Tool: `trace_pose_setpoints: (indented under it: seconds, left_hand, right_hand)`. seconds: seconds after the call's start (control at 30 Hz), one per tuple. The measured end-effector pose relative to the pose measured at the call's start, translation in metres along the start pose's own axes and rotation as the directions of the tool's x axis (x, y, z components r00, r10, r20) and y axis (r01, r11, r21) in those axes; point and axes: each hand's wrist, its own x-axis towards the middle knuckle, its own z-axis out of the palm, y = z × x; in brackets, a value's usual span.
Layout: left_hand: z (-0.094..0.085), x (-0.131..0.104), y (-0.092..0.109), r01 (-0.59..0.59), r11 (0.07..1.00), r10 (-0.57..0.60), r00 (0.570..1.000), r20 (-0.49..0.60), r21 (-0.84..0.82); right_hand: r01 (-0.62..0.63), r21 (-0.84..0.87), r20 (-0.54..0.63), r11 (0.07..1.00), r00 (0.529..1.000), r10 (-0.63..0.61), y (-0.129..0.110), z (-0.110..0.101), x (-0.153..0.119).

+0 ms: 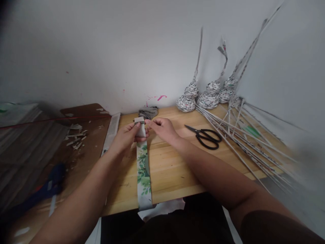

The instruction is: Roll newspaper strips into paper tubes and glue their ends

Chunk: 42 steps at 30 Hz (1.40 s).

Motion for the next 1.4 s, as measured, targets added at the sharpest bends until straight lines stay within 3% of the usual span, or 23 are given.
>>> trace_pose_setpoints:
  seconds: [0.13,0.33,0.43,0.53,0.63,0.77,0.83,0.9,1.0,1.13,1.4]
  left_hand:
    - [-0.002,0.001,0.007,0.043,0.998,-0.046,0.996,-0.082,-0.036]
    - [-0.001,0.003,0.008,0.065,0.998,-0.067,0.996,-0.067,-0.026]
    - [-0.002,0.003,0.007,0.070,0.997,-0.072,0.996,-0.056,-0.035]
    - [-0.003,0.003,0.008,0.083,0.995,-0.085,0.995,-0.047,-0.049]
    - [-0.005,0.003,0.008,0.071,0.995,-0.075,0.996,-0.046,-0.068]
    - [-0.005,0.003,0.007,0.026,0.997,-0.029,0.999,-0.041,-0.073]
    - [-0.004,0.003,0.005,0.004,0.998,-0.005,1.000,-0.020,-0.065]
    - [-0.003,0.003,0.003,-0.006,0.999,0.006,1.000,0.009,-0.052]
    - [-0.001,0.002,0.000,-0.008,1.000,0.010,0.998,0.069,-0.023]
    - [-0.001,0.002,-0.004,-0.033,0.999,0.029,0.992,0.125,0.029]
    - [0.001,-0.001,-0.004,-0.086,0.993,0.075,0.989,0.129,0.078]
  right_hand:
    - [0.102,-0.349,-0.063,0.932,0.989,-0.132,0.008,-0.009,0.006]
    - [0.068,-0.704,-0.035,0.707,0.991,-0.130,0.016,0.003,0.040]
    - [-0.008,-0.780,-0.051,0.625,0.997,-0.052,0.019,0.011,0.063]
    - [-0.026,-0.775,-0.046,0.631,0.999,-0.015,0.023,0.012,0.075]
    - [0.002,-0.730,-0.021,0.684,0.999,-0.025,0.021,0.008,0.068]
    - [0.043,-0.553,-0.019,0.832,0.998,-0.064,0.008,-0.004,0.038]
    - [-0.029,-0.370,0.020,0.929,0.999,0.039,0.002,-0.008,0.023]
    - [-0.178,-0.131,0.141,0.975,0.970,0.196,-0.003,-0.010,0.011]
    - [-0.342,0.162,0.261,0.926,0.920,0.294,-0.003,-0.012,0.001]
    - [-0.355,0.395,0.344,0.847,0.912,0.222,-0.003,-0.012,-0.002]
    - [-0.270,0.333,0.417,0.903,0.902,0.116,-0.007,-0.011,-0.003]
